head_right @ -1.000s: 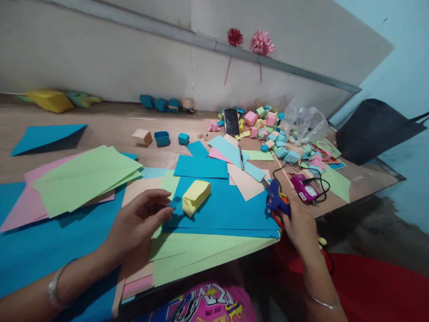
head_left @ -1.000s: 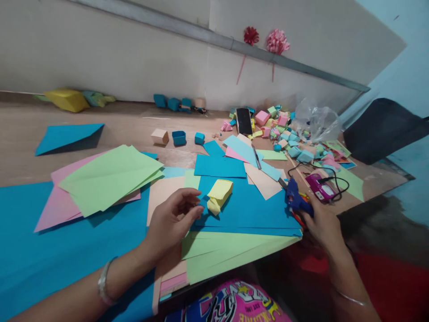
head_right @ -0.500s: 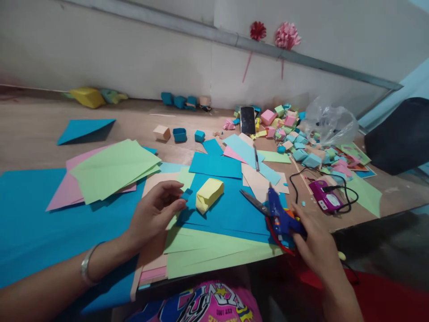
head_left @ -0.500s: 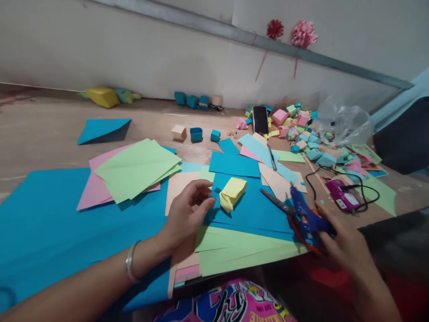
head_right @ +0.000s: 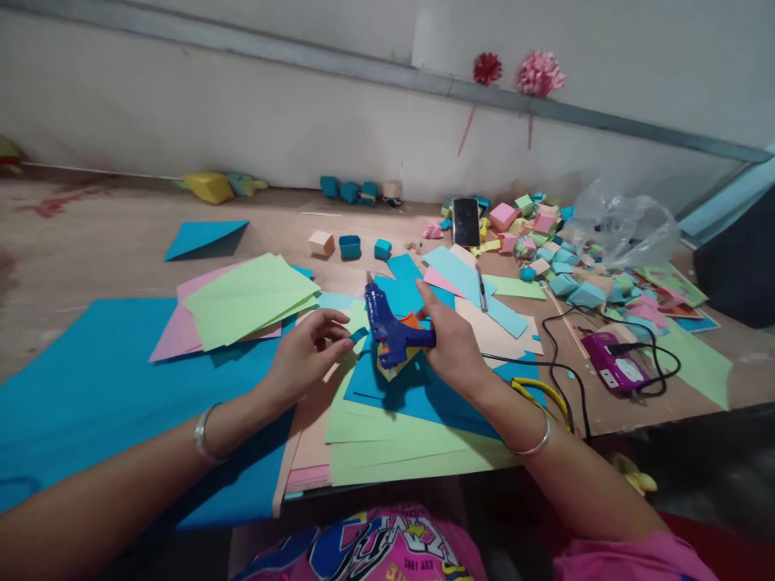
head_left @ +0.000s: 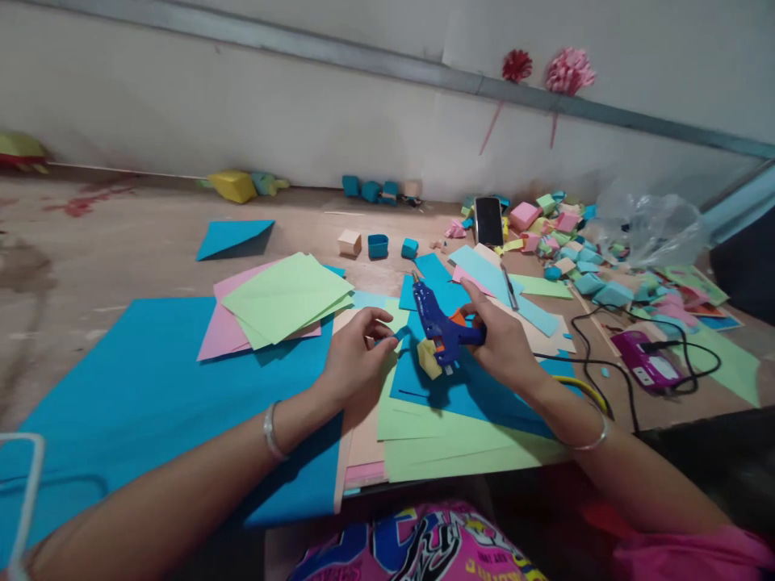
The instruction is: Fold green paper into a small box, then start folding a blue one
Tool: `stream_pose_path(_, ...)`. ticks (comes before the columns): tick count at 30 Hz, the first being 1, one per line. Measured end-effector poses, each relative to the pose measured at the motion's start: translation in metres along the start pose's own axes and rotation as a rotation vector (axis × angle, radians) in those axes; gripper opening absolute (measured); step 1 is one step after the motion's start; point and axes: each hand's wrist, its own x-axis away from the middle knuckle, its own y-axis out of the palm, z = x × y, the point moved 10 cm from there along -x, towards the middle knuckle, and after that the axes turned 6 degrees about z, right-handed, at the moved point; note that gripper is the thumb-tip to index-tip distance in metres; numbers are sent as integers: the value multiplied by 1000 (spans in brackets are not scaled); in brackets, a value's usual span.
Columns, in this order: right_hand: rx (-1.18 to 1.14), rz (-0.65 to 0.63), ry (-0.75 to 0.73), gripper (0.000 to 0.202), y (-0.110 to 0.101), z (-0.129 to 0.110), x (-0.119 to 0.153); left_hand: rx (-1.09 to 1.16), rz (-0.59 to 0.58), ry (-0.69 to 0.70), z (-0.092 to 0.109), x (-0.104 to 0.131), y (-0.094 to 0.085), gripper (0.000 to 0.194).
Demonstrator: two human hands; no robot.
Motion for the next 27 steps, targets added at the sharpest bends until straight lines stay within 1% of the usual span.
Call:
stream_pose_path(2, 2, 23, 77, 83, -1, 12, 2, -95, 20, 59, 2, -7, -6, 14)
stream_pose_path(4, -12, 85, 146, 81, -11, 18, 6, -168, 63, 109, 8, -9, -12, 14)
stream_pose_path(6, -27, 151, 169, 80, -21, 14, 10, -195, 115, 168, 20, -3, -16, 16)
stream_pose_path(7, -24, 177, 163, 80, -25, 8, 13, -200, 118, 217, 29, 3, -14, 17)
stream_pose_path(8, -13, 196, 149, 80, -27, 0, 15, -164, 88, 245, 36, 10, -10, 20)
stream_pose_path(9, 8, 213, 130, 79, -28, -9, 17, -92, 19, 216, 38, 17, -2, 28)
stream_pose_path(11, 42, 243, 91, 77, -28, -26, 20, 103, -138, 53, 33, 32, 16, 50)
stream_pose_path(12, 48, 253, 78, 76, -26, -32, 21, 187, -203, -21, 31, 39, 24, 58)
stream_pose_path(13, 42, 261, 76, 75, -25, -35, 22, 250, -227, -66, 30, 45, 28, 62)
stream_pose_path(14, 25, 264, 85, 73, -24, -36, 22, 301, -223, -92, 30, 47, 29, 63)
stream_pose_path(16, -24, 275, 118, 71, -23, -32, 24, 357, -155, -83, 32, 46, 23, 62)
stream_pose_path(18, -60, 299, 153, 70, -24, -26, 26, 358, -82, -64, 30, 41, 16, 62)
stream_pose_path(19, -72, 307, 161, 70, -24, -25, 28, 354, -64, -68, 28, 38, 15, 61)
stream_pose_path(21, -106, 292, 158, 71, -22, -25, 31, 365, -59, -97, 21, 33, 16, 49)
stream_pose_path(24, -266, 231, 164, 67, -15, -25, 33, 441, -23, -159, 11, 28, 15, 24)
stream_pose_path(26, -380, 229, 214, 58, -14, -21, 33, 513, 7, -228, 4, 27, 15, 18)
stream_pose_path(27, -420, 248, 249, 52, -15, -17, 33, 559, 6, -275, 0, 27, 17, 18)
